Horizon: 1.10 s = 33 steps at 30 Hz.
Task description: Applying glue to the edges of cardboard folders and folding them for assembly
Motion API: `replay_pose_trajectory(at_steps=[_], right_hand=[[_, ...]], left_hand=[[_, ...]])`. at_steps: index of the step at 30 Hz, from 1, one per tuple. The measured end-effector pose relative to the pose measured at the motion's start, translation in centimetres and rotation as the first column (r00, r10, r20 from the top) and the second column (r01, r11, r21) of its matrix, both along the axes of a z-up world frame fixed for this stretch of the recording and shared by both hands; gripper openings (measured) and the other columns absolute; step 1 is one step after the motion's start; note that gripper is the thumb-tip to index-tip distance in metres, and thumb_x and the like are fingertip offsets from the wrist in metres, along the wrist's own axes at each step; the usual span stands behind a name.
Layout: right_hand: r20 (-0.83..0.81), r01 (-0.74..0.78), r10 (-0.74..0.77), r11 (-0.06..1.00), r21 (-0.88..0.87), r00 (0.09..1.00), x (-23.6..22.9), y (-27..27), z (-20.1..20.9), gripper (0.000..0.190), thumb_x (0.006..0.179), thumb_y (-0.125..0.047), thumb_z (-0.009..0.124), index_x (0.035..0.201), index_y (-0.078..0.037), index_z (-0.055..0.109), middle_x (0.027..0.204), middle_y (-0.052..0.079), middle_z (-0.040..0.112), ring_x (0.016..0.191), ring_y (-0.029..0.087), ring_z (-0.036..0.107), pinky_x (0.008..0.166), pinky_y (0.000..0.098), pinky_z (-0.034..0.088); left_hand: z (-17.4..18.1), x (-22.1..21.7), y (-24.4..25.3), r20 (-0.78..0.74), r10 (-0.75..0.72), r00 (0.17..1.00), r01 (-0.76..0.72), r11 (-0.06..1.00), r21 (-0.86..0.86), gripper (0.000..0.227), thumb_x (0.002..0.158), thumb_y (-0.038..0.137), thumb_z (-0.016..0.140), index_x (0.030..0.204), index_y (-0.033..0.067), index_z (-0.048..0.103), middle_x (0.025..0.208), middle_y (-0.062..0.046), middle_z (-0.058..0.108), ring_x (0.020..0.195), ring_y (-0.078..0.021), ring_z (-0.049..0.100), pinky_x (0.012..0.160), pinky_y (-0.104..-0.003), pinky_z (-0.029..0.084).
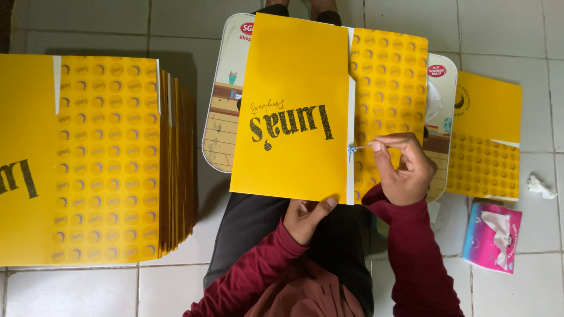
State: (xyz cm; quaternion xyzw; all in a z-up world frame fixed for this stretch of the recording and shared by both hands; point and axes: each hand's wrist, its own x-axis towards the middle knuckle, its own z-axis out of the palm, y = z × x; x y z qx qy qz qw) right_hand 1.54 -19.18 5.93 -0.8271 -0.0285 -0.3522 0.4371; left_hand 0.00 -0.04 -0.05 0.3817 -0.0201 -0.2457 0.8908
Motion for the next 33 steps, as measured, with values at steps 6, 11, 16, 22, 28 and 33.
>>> replay_pose_trajectory(at_steps=[6,11,16,22,28,33], right_hand=[[-0.057,0.039,-0.042,0.998,-0.054,0.997,2.0,-1.1,-0.5,0.005,0.097,0.011,0.074,0.101,0.009,0.073,0.088,0.019,0.072,0.083,0.022,0.067,0.082,0.0403,0.055],[-0.060,0.014,-0.019,0.996,-0.090,0.998,4.0,-2.2,-0.7,0.006,0.097,0.013,0.074,0.100,0.008,0.073,0.088,0.019,0.072,0.080,0.026,0.068,0.082,0.0414,0.055],[-0.062,0.023,-0.034,0.985,-0.170,0.998,6.1,-3.1,-1.0,0.008,0.098,0.013,0.074,0.094,0.007,0.071,0.095,0.020,0.074,0.086,0.032,0.071,0.085,0.0424,0.055],[-0.056,0.027,-0.038,0.982,-0.188,0.998,8.6,-4.0,-1.4,0.010,0.098,0.014,0.074,0.092,0.007,0.069,0.096,0.021,0.075,0.088,0.034,0.072,0.086,0.0455,0.055],[-0.029,0.012,-0.020,0.966,-0.257,0.999,11.0,-4.3,-0.8,0.017,0.100,0.014,0.073,0.089,0.004,0.066,0.097,0.018,0.076,0.087,0.034,0.073,0.083,0.0426,0.056],[0.052,0.045,-0.031,0.954,-0.298,0.998,13.1,-5.5,-0.8,0.017,0.098,0.019,0.072,0.090,0.004,0.065,0.093,0.021,0.075,0.082,0.037,0.070,0.080,0.0448,0.056]], left_hand=[[-0.6,-0.1,0.0,-0.031,-0.012,0.999,0.012,1.000,-0.006,0.040,0.092,0.002,0.072,0.131,0.0015,0.064,0.102,-0.008,0.069,0.093,-0.0162,0.064,0.087,-0.042,0.061],[-1.5,-0.3,-0.1,-0.034,-0.015,0.999,0.014,1.000,-0.017,0.041,0.092,0.001,0.072,0.132,0.0017,0.064,0.103,-0.009,0.070,0.094,-0.0166,0.064,0.086,-0.042,0.061],[-1.6,-0.4,-0.1,-0.006,-0.007,1.000,0.007,1.000,-0.022,0.041,0.092,0.000,0.071,0.133,0.0011,0.064,0.103,-0.009,0.071,0.094,-0.0148,0.064,0.087,-0.040,0.060],[-1.4,-0.2,0.0,0.039,-0.010,0.999,0.010,1.000,-0.003,0.038,0.092,0.002,0.071,0.130,0.0028,0.065,0.104,-0.009,0.071,0.096,-0.0159,0.065,0.088,-0.039,0.060],[-0.3,0.3,0.5,0.076,-0.007,0.997,0.008,1.000,-0.022,0.036,0.092,-0.002,0.069,0.128,0.0012,0.066,0.100,-0.009,0.070,0.090,-0.0154,0.064,0.083,-0.036,0.059],[-1.9,-0.3,0.1,0.057,-0.003,0.998,0.004,1.000,-0.017,0.035,0.093,0.000,0.070,0.128,0.0028,0.067,0.098,-0.006,0.071,0.088,-0.0123,0.063,0.081,-0.034,0.059]])
